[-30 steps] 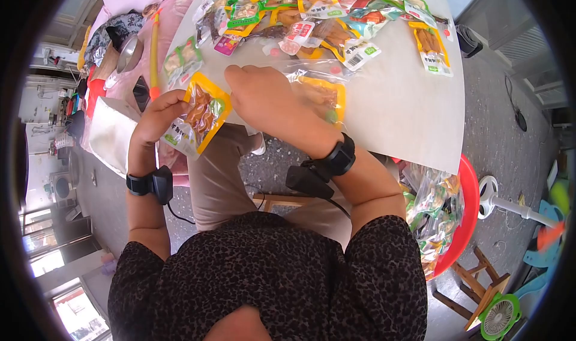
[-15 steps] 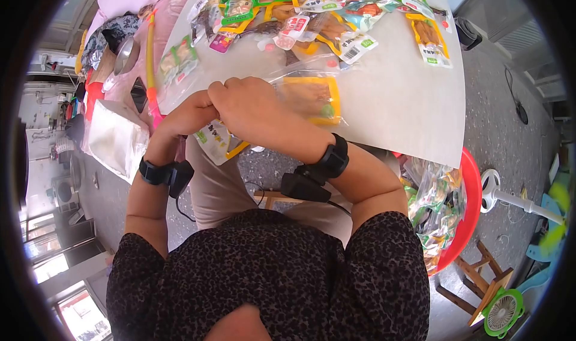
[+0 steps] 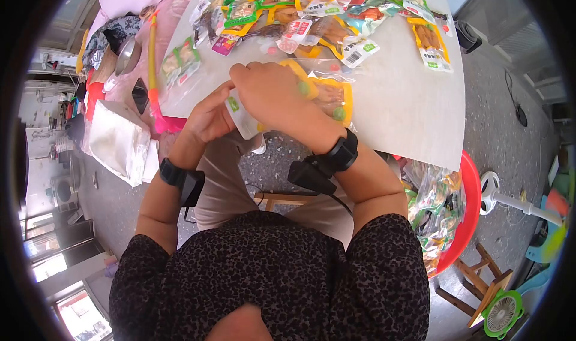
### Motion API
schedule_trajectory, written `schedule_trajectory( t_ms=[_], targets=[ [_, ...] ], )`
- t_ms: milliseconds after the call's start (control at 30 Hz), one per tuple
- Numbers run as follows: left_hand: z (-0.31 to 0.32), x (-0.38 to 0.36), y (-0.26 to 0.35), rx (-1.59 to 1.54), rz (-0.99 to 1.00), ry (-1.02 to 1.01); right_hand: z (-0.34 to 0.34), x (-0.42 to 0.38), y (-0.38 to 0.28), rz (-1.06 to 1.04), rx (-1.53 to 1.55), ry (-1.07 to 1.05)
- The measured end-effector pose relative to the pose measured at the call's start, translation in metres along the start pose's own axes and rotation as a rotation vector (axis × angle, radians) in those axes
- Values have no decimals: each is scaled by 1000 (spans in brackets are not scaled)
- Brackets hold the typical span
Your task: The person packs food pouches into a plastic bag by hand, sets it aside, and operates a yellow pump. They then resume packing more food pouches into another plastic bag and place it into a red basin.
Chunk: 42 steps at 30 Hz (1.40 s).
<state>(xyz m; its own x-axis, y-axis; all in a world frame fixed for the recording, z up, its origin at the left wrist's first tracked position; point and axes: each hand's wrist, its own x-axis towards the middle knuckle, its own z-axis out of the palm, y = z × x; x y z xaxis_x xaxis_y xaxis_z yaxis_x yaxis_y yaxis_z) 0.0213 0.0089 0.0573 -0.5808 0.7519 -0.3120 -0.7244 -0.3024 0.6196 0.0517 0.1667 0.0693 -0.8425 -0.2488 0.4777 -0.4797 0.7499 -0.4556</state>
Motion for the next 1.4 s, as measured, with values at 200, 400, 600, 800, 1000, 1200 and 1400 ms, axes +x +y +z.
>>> schedule_trajectory(
  t_ms=[200,400,600,800,1000,1200,1400],
  targets=[
    [-9,-24,-37,540,27,269,1,3,-2,-20,70,2],
    [2,0,-38,1002,344,370,8,-2,-12,-60,102,11],
    [16,26,-41,1626,506,464,1,0,-8,-37,78,40],
    [18,32,-39,1642,400,388,-3,2,-4,-57,16,120],
    [13,14,-36,841,442,397,-21,5,10,161,361,58],
    [-7,-10,-54,910,450,409,-16,10,16,362,607,-29],
    [-8,-3,-62,529,229,324,-8,12,29,347,511,-45]
  ],
)
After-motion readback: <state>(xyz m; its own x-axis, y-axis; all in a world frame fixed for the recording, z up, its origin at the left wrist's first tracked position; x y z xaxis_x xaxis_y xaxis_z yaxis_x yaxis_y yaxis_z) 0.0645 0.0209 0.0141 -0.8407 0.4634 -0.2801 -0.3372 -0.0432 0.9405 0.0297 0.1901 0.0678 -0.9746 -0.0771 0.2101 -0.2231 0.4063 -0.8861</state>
